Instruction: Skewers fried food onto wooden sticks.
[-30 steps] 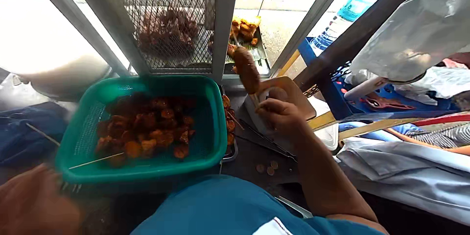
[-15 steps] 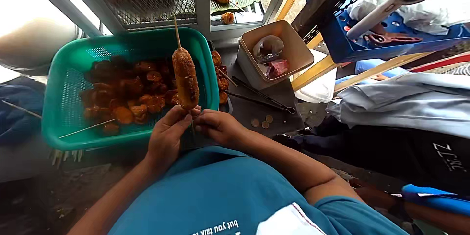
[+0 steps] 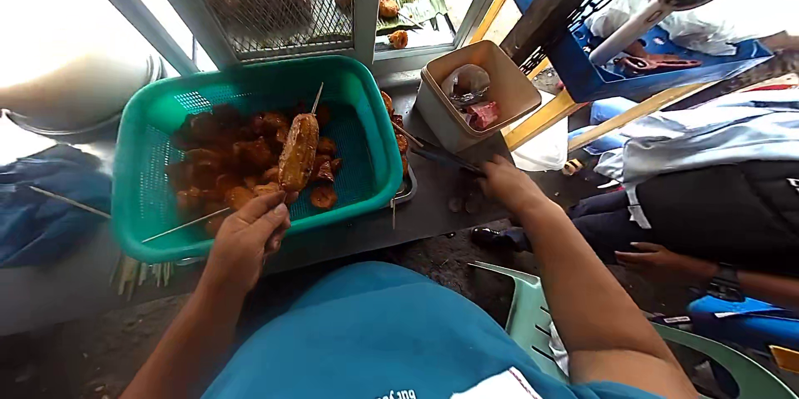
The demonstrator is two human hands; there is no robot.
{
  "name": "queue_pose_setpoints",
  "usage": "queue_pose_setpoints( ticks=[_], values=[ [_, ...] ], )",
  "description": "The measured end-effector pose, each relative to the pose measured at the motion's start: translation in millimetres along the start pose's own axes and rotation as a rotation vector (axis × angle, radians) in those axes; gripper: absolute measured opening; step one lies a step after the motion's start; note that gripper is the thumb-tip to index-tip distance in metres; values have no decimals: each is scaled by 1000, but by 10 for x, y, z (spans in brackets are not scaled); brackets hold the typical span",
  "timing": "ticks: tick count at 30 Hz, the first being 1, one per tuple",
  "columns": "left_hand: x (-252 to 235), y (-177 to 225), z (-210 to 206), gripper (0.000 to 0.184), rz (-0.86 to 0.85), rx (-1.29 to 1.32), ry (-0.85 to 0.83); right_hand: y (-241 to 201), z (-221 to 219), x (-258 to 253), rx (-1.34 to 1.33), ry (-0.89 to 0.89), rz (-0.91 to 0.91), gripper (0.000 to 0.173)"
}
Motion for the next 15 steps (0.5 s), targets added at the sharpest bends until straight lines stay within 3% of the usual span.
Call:
queue_pose_setpoints(
  ticks=[4, 7, 10, 15],
  values=[
    [57, -58, 234, 27, -33, -8, 13, 193, 438, 632, -191, 53, -16, 37],
    [93, -111, 250, 26, -54, 24, 69, 175, 801, 821, -408, 118, 31, 42],
    [111, -74, 133, 26, -66, -3, 129, 15, 1068, 501, -415, 216, 127, 39],
    [179, -29, -189, 26, -101, -7, 217, -212, 1511, -542, -184, 244, 184, 38]
  ],
)
Point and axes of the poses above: each hand's wrist, its own x-axis away from the middle knuckle, its own z-axis out of the back of the hand, y = z × x, the point moved 3 cm from there along -x, towards the middle knuckle, and after that the axes turned 5 degrees about x, right-handed, at the moved point
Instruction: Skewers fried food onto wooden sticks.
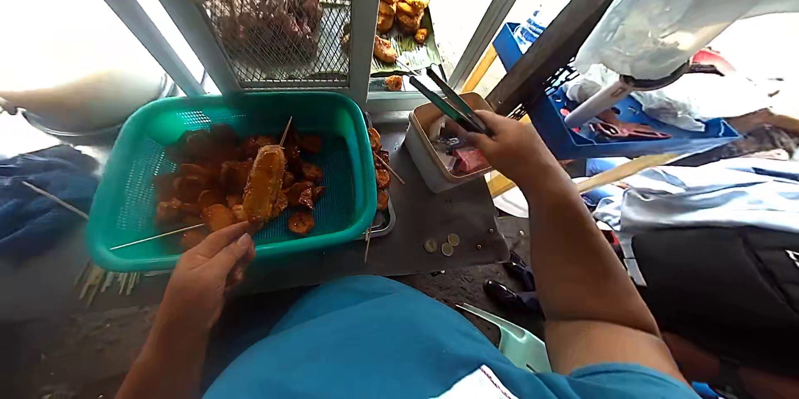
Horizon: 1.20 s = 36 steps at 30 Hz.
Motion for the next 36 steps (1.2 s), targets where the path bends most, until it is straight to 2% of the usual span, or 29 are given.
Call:
queue_pose_setpoints(
  ticks=[6, 9, 13, 16, 19, 21, 24, 28, 31, 36],
  values=[
    [214, -61, -231, 26, -33, -1, 146, -136, -12, -1208, 321, -159, -54, 31],
    [307, -110, -287, 27, -29, -27, 227, -370, 6, -1465, 418, -229, -35, 28],
    [350, -149, -372, 27, -13, -42, 299, -590, 82, -1371, 533, -301, -68, 21],
    [315, -150, -439, 28, 5, -73, 301, -491, -30, -1407, 545, -289, -19, 20],
    [258, -100, -492, 28, 22, -92, 276, -251, -12, -1357, 446, -236, 82, 21],
    [208, -75, -502, 28, 28, -125, 236, -68, 49, -1180, 338, -169, 181, 23],
    [97, -18, -504, 29, 22, -247, 136, 134, 23, -806, 178, 58, 445, 29],
    [-46, 142, -510, 29, 7, -481, 0, 74, -51, -454, 87, 295, 739, 28],
    [-92, 194, -455, 29, -10, -564, -85, -44, -15, -284, 130, 380, 821, 30],
    [-53, 192, -286, 30, -36, -642, -141, -203, 36, -93, 221, 424, 904, 30]
  ],
)
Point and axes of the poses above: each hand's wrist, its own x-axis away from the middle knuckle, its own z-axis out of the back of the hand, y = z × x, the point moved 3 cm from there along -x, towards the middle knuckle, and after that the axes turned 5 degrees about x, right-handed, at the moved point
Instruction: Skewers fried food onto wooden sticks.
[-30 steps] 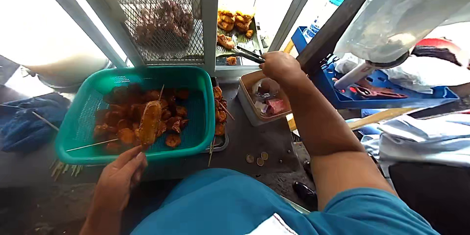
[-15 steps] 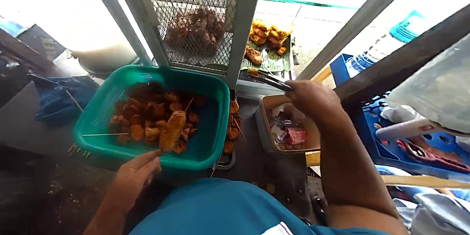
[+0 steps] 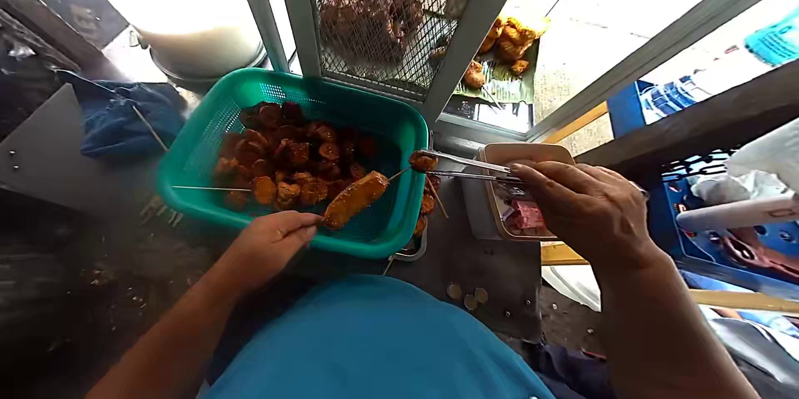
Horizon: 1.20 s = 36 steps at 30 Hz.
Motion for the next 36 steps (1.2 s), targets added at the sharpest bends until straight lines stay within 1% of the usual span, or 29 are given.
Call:
queue_pose_setpoints(
  ticks=[5, 8, 13, 17, 20, 21, 23, 26, 28, 30, 32, 34, 36],
  values=[
    [125, -105, 93, 32, -75, -101, 15, -189, 97, -54, 70, 7, 81, 31],
    [165, -148, 120, 34, -167, -225, 59, -257, 154, -128, 93, -28, 141, 33],
    [191, -167, 103, 35, -258, -363, 132, -331, 229, -267, 127, -66, 226, 34],
    [156, -192, 103, 34, -330, -357, 150, -385, 260, -362, 105, -37, 299, 34],
    [93, -273, 184, 31, -385, -259, 101, -404, 262, -425, 52, -12, 338, 35],
    [81, -306, 219, 30, -362, -208, 76, -391, 259, -446, 20, -18, 324, 35],
    [90, -328, 254, 28, -243, -40, 23, -339, 240, -494, -105, -64, 235, 34],
    [164, -305, 168, 24, -33, 358, 13, -270, 100, -456, -364, -160, 5, 47],
    [196, -295, 71, 24, 15, 559, 14, -358, -33, -413, -509, -267, -108, 48],
    [211, -276, 0, 23, 7, 646, 11, -519, -180, -367, -614, -324, -190, 43],
    [211, -259, -45, 23, 0, 665, 29, -631, -312, -316, -711, -280, -258, 36],
    [226, -265, -63, 24, 5, 662, 58, -677, -404, -280, -775, -252, -302, 35],
    [247, -275, -77, 24, 23, 649, 79, -681, -455, -256, -823, -297, -342, 40]
  ],
)
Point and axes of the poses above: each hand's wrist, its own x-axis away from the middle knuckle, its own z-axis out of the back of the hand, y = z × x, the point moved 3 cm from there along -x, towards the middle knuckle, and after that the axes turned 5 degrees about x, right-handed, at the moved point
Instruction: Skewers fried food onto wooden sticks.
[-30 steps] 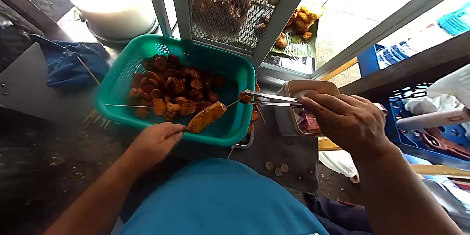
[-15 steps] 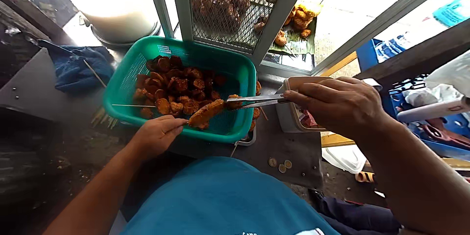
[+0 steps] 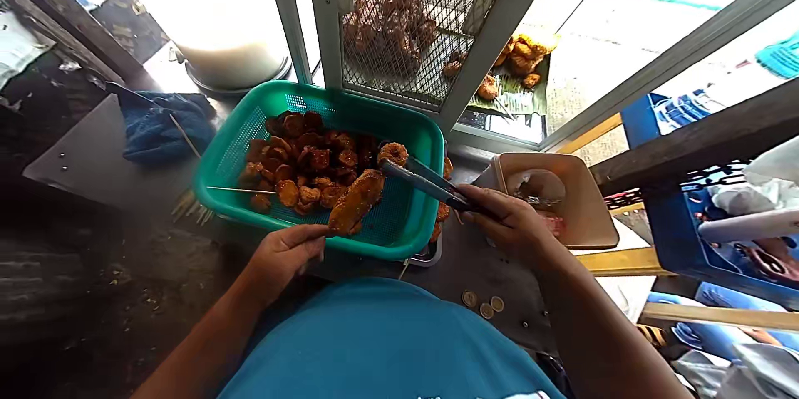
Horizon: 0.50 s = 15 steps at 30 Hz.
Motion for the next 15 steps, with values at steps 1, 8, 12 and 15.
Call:
queue_pose_setpoints(
  ticks=[1, 8, 12, 15],
  values=[
    [11, -14, -5, 24, 7, -7, 7, 15, -5, 4, -25, -22, -32, 42],
    [40, -79, -111, 26, -2, -8, 64, 16, -62, -15, -25, 109, 1, 31],
    [53, -91, -162, 26, -22, -71, 112, -4, -97, -11, -24, 155, -52, 31],
    [71, -91, -188, 26, -19, -125, 147, -10, -97, 1, -21, 187, -100, 31]
  ],
)
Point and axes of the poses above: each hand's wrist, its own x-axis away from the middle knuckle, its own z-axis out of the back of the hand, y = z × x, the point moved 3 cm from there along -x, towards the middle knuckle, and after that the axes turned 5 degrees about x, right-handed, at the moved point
